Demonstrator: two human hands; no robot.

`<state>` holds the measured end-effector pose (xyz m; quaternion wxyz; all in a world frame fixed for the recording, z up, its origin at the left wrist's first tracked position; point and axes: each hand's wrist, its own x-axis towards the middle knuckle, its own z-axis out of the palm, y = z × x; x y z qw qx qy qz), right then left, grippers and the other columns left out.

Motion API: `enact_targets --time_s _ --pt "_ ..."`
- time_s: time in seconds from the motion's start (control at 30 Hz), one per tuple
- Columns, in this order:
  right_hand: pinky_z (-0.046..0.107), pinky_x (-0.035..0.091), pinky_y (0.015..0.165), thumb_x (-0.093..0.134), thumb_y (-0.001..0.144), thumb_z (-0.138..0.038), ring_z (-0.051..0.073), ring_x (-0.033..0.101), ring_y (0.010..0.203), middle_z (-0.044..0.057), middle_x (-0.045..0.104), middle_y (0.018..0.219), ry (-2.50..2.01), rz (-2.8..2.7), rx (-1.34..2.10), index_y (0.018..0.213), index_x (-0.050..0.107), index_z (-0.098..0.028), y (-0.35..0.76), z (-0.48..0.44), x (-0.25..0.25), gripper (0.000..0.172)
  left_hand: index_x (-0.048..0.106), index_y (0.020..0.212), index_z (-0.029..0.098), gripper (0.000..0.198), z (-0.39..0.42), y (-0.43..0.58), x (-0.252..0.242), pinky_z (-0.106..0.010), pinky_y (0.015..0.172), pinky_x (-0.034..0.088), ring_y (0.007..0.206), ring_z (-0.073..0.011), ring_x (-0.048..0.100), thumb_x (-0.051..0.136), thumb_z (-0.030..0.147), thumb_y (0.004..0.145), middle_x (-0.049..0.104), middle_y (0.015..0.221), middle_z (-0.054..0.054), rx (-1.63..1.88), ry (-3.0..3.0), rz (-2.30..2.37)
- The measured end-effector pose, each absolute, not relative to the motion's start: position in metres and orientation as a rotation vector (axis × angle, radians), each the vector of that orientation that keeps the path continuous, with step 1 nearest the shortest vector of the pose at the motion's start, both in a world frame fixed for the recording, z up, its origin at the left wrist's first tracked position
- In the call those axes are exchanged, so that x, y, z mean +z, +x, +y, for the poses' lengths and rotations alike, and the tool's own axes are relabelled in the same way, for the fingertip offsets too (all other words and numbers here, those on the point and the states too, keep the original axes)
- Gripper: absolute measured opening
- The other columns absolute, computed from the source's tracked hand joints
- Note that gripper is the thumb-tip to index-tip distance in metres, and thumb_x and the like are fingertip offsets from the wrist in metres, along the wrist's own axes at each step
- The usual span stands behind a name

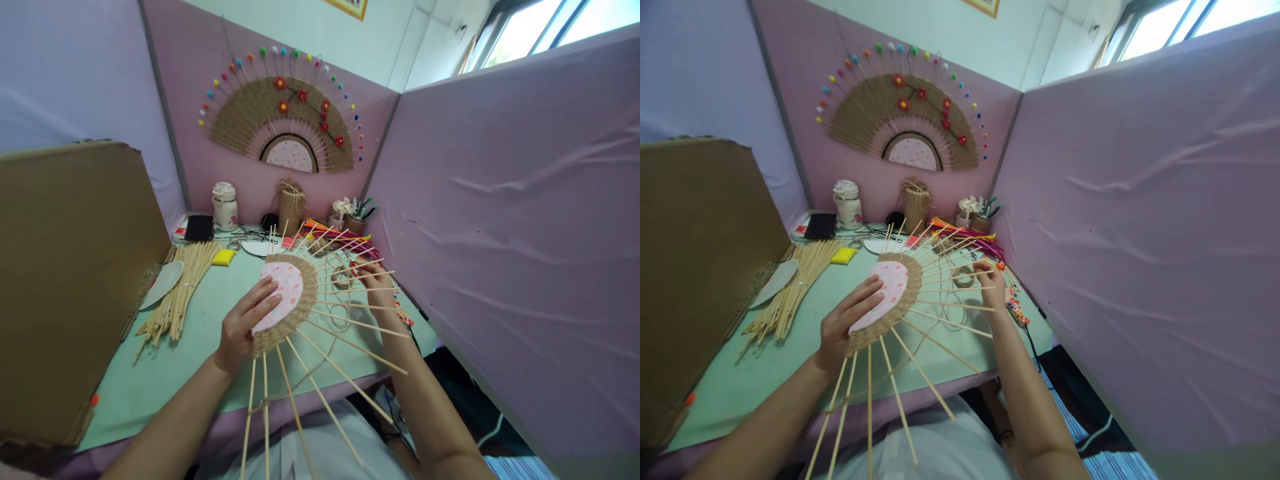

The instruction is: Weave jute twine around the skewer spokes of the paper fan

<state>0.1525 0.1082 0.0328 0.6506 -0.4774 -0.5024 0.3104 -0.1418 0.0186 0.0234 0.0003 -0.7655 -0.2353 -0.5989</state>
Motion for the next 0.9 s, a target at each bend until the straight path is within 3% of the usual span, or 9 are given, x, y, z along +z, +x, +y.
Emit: enact_targets --time_s 0.13,0.33,0.5,0.67,0.9 --pt "0.032 0.047 0.071 0.074 0.068 -0.031 0.016 0.059 0.072 0.001 0.067 0.079 -0.981 -1.138 0.649 0.085 0.068 -0.022 0.137 0.100 0.044 0.020 0.056 0.134 0.023 0.049 0.020 -0.142 0.021 -0.053 0.105 0.046 0.132 -0.0309 0.049 0.065 0.029 0.087 0.057 0.136 -0.015 -1.833 -2.402 -0.736" --pt "0.028 0.044 0.061 0.075 0.067 -0.037 0.013 0.053 0.061 -0.002 0.062 0.065 -0.909 -1.216 0.827 0.071 0.066 -0.022 0.113 0.099 0.051 0.019 0.055 0.136 0.022 0.052 0.023 -0.143 0.017 -0.053 0.105 0.045 0.132 -0.0319 0.048 0.067 0.026 0.085 0.056 0.137 -0.017 -1.765 -2.416 -0.698" --pt "0.031 0.047 0.063 0.076 0.066 -0.047 0.015 0.056 0.064 0.000 0.064 0.069 -0.894 -1.202 0.995 0.070 0.064 -0.022 0.106 0.099 0.043 0.028 0.055 0.136 0.021 0.052 0.024 -0.144 0.016 -0.054 0.105 0.046 0.132 -0.0326 0.049 0.066 0.028 0.086 0.057 0.136 -0.017 -1.752 -2.422 -0.671" --pt "0.034 0.049 0.065 0.075 0.066 -0.049 0.017 0.059 0.069 0.002 0.067 0.077 -0.875 -1.166 0.987 0.073 0.065 -0.022 0.104 0.095 0.045 0.029 0.055 0.136 0.023 0.049 0.025 -0.144 0.015 -0.054 0.105 0.046 0.132 -0.0319 0.049 0.064 0.030 0.088 0.057 0.137 -0.016 -1.749 -2.437 -0.687" --pt "0.033 0.049 0.066 0.078 0.063 -0.049 0.017 0.059 0.067 0.002 0.067 0.073 -0.915 -1.163 0.954 0.073 0.068 -0.023 0.107 0.095 0.051 0.030 0.055 0.136 0.022 0.049 0.026 -0.144 0.015 -0.054 0.105 0.045 0.132 -0.0319 0.049 0.064 0.029 0.088 0.057 0.136 -0.017 -1.744 -2.462 -0.665"
